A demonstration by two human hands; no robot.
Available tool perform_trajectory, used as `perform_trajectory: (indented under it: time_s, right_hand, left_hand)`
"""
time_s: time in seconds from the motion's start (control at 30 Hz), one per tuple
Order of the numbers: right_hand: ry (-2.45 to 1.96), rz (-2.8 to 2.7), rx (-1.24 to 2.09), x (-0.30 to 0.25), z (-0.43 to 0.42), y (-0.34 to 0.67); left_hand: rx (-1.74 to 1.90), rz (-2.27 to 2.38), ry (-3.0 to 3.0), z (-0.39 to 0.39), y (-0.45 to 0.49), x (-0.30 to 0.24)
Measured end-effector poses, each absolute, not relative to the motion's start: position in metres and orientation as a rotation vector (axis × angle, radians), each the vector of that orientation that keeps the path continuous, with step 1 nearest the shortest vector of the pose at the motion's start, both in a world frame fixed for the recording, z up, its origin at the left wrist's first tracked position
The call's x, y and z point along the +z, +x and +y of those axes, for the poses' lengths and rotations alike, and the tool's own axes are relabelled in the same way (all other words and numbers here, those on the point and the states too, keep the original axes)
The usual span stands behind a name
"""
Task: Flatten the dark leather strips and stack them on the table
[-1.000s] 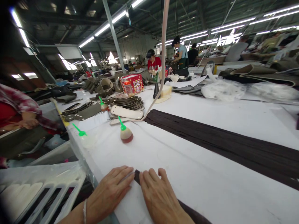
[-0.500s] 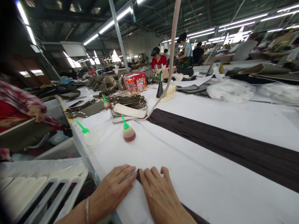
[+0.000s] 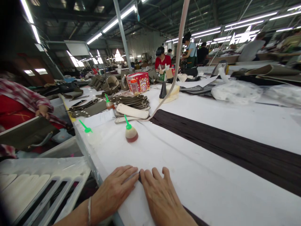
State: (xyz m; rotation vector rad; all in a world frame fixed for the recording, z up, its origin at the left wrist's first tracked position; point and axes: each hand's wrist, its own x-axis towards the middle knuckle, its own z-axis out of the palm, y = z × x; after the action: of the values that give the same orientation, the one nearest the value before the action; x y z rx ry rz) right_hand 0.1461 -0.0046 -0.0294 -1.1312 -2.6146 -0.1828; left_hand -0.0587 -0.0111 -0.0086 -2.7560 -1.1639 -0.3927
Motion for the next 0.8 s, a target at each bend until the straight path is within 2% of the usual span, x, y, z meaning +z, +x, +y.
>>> perform_trajectory:
  time_s: [0.27,0.5,0.8]
  right_hand:
    - [-1.274,-2.6,0.122,-0.016,0.001,0.152]
    - [-1.317,-2.501,0.044,-0.021,-0.003,0.151]
    - [-1.373,-2.471,0.096,-0.018,-0.005,0.152]
  left_hand:
    - [-0.468,-1.259,-2.822,-0.012,-0.059,-0.004]
    - [-1.082,-1.562,-2.732,-0.01,-0.028,0.007]
    - [-0.681,-1.511,-2.822,-0.001,-0.012,0.0]
